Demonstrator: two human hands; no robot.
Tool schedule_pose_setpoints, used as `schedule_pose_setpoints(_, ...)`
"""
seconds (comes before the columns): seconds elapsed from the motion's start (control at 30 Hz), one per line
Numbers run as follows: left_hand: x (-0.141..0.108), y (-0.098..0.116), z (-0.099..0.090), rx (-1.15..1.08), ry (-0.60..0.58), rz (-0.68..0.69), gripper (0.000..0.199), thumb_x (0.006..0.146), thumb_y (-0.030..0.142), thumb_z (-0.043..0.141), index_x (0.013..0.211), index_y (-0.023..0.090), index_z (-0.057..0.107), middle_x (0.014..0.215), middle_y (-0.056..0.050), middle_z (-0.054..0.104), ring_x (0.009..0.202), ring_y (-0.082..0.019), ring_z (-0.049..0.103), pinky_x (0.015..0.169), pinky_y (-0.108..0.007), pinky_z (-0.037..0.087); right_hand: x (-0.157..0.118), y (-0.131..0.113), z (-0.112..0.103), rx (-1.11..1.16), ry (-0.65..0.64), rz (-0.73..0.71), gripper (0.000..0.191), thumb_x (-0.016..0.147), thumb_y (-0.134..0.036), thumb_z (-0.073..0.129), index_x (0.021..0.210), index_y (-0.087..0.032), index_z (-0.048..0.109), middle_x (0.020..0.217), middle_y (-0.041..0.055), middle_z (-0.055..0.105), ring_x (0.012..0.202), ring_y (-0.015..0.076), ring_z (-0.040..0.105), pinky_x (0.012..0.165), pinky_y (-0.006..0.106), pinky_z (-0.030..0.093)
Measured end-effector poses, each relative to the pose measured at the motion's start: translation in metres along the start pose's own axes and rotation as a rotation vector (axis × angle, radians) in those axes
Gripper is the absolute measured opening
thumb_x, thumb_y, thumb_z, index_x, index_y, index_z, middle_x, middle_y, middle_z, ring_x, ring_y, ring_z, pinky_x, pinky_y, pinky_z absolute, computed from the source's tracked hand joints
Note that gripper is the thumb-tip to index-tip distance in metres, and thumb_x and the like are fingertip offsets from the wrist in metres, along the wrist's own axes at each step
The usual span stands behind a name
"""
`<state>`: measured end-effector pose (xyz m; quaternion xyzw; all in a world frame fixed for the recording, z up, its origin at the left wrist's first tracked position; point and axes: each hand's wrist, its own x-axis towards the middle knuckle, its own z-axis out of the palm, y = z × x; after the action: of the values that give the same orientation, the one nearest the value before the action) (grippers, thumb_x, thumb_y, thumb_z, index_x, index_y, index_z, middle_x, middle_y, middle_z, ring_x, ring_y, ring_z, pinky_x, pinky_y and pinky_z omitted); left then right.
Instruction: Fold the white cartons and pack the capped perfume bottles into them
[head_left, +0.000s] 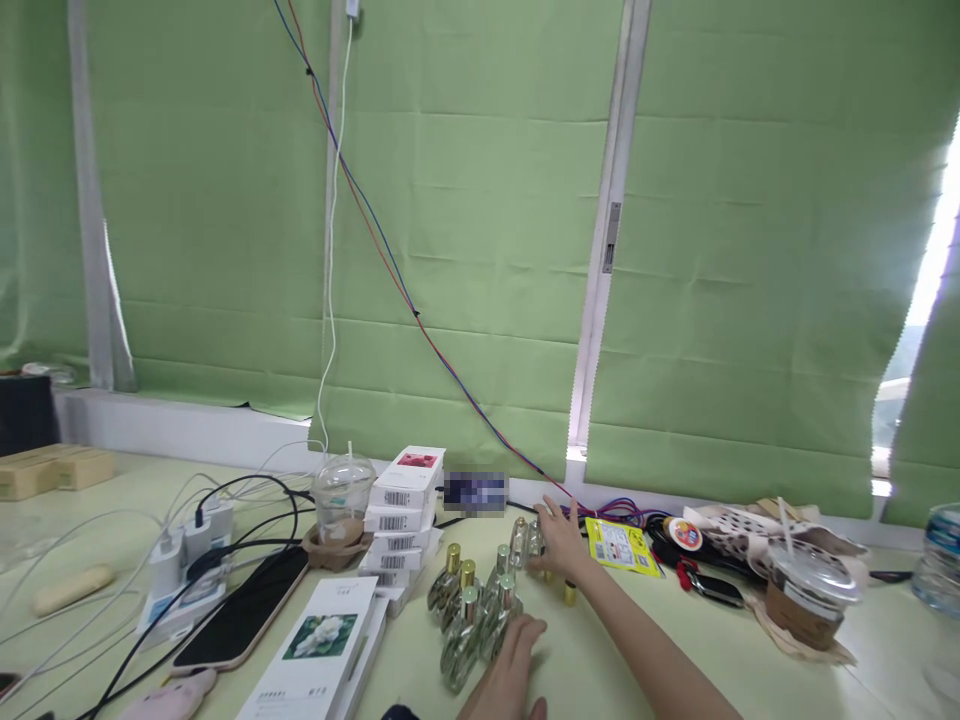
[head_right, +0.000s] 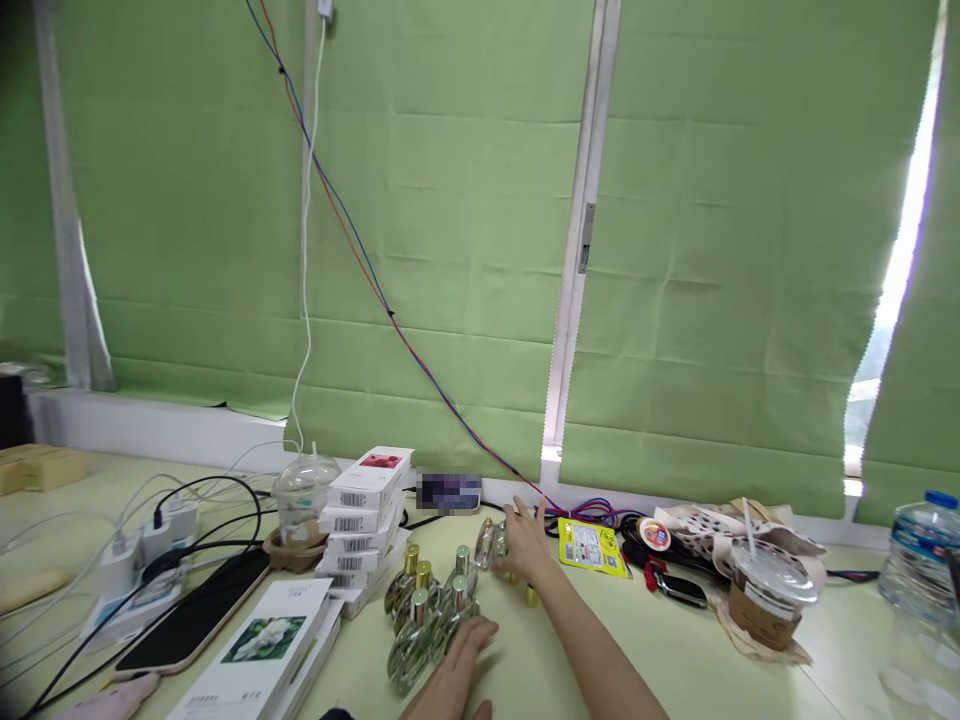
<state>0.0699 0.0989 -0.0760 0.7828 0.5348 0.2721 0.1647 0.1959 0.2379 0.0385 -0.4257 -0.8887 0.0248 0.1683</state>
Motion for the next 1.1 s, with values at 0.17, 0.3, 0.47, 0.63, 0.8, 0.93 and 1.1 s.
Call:
schedule_pose_setpoints(0.17,-0.002,-0.004,0.004,-0.014,0.046,0.024,0.102,0.059,0.002,0.056,0.149,0.017,0.012,0.159,-0.017,0.017,0.146,-0.032,0.015,0.117,-0.053,0.018,-0.022,-0.007,-0.002,-0.006,-0.008,-0.12,0.084,0.064,-0.042,0.071,0.136,-0.007,0.044,0.138,0.0223,0.051,0.142,0.0316,0.026,0.114,0.055,-0.011)
schedule_pose_setpoints(0.3,-0.008,0.007,-0.006,-0.034,0.099,0.084,0.1,0.063,0.003,0.055,0.151,0.019,0.01,0.161,-0.016,0.012,0.146,-0.032,0.013,0.115,-0.054,0.022,-0.052,-0.01,-0.004,0.039,-0.017,-0.194,0.09,0.061,-0.04,0.073,0.138,-0.007,0.041,0.14,0.0213,0.05,0.141,0.0307,0.028,0.116,0.053,-0.011)
schedule_pose_setpoints(0.47,-0.016,0.029,-0.021,-0.029,0.087,0.091,0.096,0.07,0.002,0.055,0.151,0.029,0.01,0.163,-0.009,-0.004,0.146,-0.036,0.007,0.111,-0.055,0.032,-0.077,0.005,-0.026,0.257,-0.21,-0.225,0.096,0.056,-0.02,0.077,0.143,-0.017,0.036,0.14,0.0141,0.053,0.136,0.0292,0.039,0.112,0.043,0.029)
schedule_pose_setpoints(0.63,-0.017,0.032,-0.02,-0.001,0.083,0.105,0.088,0.071,0.003,0.059,0.145,0.039,0.028,0.16,0.001,-0.02,0.136,-0.039,0.038,0.103,-0.048,0.045,-0.064,0.01,-0.034,0.186,-0.051,-0.065,0.052,0.072,0.001,0.048,0.118,-0.018,0.061,0.118,0.0094,0.067,0.109,0.0224,0.061,0.092,0.032,0.044)
schedule_pose_setpoints(0.8,-0.016,0.024,-0.017,0.077,0.106,0.131,0.087,0.07,0.001,0.061,0.142,0.042,0.034,0.16,0.004,-0.019,0.139,-0.042,0.029,0.105,-0.054,0.04,-0.045,-0.007,-0.01,0.045,0.008,-0.016,0.037,0.074,-0.001,0.05,0.103,-0.015,0.068,0.113,0.0137,0.068,0.115,0.0295,0.054,0.093,0.036,0.041)
schedule_pose_setpoints(0.93,-0.018,0.025,-0.018,0.16,0.142,0.116,0.087,0.067,-0.004,0.062,0.139,0.041,0.041,0.162,0.002,-0.006,0.142,-0.044,0.011,0.11,-0.066,0.018,-0.039,-0.018,0.002,-0.034,0.018,0.012,0.034,0.076,-0.004,0.05,0.1,-0.014,0.071,0.108,0.0161,0.069,0.116,0.032,0.052,0.09,0.038,0.041)
schedule_pose_setpoints(1.1,-0.018,0.028,-0.015,0.168,0.159,0.064,0.081,0.072,0.0,0.065,0.137,0.044,0.043,0.161,0.004,-0.004,0.143,-0.043,0.005,0.111,-0.063,0.022,-0.032,-0.018,0.01,-0.042,0.007,0.012,0.031,0.074,0.0,0.048,0.088,-0.009,0.075,0.097,0.0208,0.072,0.111,0.0338,0.054,0.087,0.038,0.042)
